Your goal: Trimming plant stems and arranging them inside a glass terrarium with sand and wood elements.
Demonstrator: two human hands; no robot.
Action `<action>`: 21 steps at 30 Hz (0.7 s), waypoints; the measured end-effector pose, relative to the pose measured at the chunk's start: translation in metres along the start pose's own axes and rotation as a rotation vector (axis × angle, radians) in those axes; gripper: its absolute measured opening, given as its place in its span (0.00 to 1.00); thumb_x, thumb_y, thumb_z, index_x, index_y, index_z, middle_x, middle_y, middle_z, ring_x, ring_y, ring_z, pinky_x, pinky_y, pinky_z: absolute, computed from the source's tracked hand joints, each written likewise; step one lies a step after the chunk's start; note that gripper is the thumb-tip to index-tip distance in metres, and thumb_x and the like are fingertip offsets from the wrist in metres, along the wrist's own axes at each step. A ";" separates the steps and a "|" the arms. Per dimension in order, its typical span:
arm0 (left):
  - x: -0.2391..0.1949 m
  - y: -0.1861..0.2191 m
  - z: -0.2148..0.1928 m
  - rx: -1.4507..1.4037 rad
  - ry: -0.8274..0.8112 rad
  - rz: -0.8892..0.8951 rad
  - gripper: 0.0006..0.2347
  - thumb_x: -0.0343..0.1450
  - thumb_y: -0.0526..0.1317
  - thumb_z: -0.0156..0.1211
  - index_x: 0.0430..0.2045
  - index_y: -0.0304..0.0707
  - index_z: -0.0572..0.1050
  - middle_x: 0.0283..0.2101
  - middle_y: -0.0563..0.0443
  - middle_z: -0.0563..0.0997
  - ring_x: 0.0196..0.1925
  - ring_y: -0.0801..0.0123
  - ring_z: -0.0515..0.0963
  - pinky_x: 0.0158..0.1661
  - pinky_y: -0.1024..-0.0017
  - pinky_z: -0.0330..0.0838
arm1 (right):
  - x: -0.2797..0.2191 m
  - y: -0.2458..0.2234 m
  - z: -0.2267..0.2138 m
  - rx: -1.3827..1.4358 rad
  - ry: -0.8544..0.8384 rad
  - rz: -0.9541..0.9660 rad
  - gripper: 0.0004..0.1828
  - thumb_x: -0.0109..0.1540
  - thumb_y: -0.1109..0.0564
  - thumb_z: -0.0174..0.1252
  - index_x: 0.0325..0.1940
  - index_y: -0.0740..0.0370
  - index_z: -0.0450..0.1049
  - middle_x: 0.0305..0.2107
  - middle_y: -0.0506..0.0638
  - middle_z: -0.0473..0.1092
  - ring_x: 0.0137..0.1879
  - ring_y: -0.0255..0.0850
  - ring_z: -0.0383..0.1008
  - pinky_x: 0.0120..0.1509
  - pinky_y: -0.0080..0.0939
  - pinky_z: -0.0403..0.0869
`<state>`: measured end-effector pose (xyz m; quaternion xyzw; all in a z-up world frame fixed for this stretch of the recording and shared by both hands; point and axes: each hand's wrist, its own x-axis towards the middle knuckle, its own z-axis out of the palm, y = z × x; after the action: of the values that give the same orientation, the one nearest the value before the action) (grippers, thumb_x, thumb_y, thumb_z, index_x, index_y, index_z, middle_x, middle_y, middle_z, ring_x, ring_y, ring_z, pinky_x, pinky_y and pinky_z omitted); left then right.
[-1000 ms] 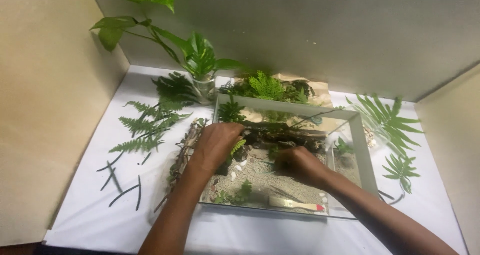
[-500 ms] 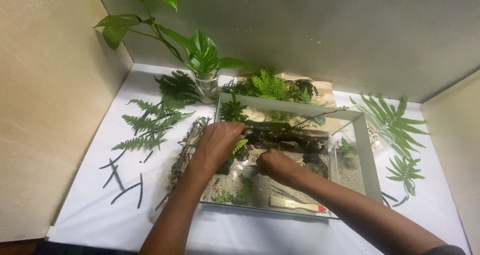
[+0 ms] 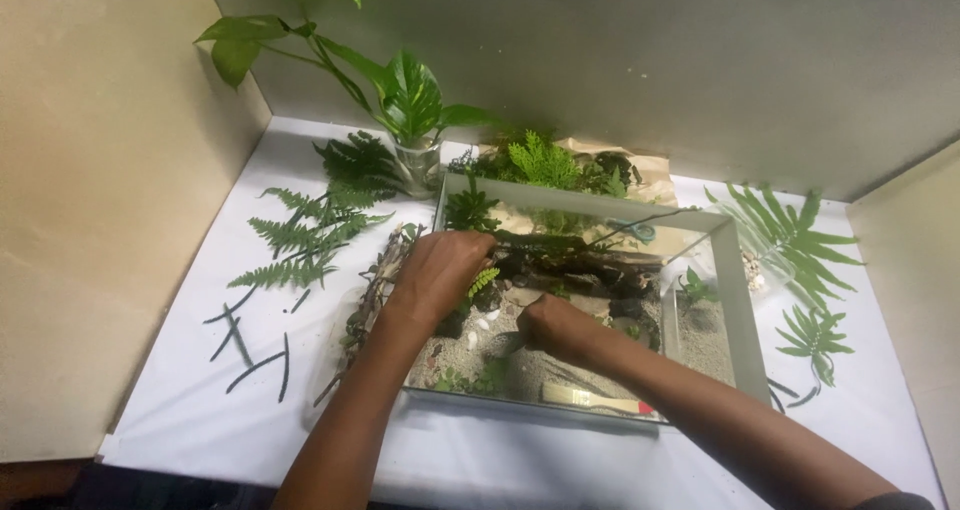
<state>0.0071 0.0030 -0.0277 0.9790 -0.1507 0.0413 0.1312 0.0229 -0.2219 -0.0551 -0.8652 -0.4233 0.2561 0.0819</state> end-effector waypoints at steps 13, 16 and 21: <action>0.003 0.004 -0.008 -0.044 0.006 -0.007 0.08 0.70 0.32 0.66 0.41 0.35 0.81 0.32 0.43 0.86 0.37 0.52 0.88 0.37 0.57 0.82 | -0.039 0.035 -0.009 -0.026 -0.115 0.190 0.05 0.59 0.61 0.66 0.38 0.61 0.84 0.33 0.61 0.81 0.40 0.52 0.84 0.44 0.47 0.82; 0.002 0.008 -0.011 -0.018 0.012 -0.036 0.08 0.71 0.33 0.66 0.43 0.37 0.81 0.32 0.44 0.86 0.37 0.57 0.88 0.38 0.63 0.83 | -0.047 0.048 0.000 -0.104 -0.163 0.253 0.06 0.58 0.60 0.66 0.39 0.59 0.85 0.33 0.59 0.81 0.39 0.50 0.84 0.43 0.45 0.82; 0.000 0.016 -0.026 -0.058 0.005 -0.066 0.10 0.72 0.31 0.66 0.47 0.35 0.81 0.34 0.39 0.87 0.39 0.53 0.88 0.40 0.62 0.85 | -0.057 0.050 -0.011 -0.122 -0.181 0.254 0.07 0.57 0.59 0.68 0.39 0.60 0.85 0.33 0.60 0.81 0.42 0.55 0.84 0.47 0.49 0.82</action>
<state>0.0009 -0.0047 0.0009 0.9791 -0.1191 0.0352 0.1613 0.0342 -0.2968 -0.0422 -0.8884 -0.3311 0.3151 -0.0422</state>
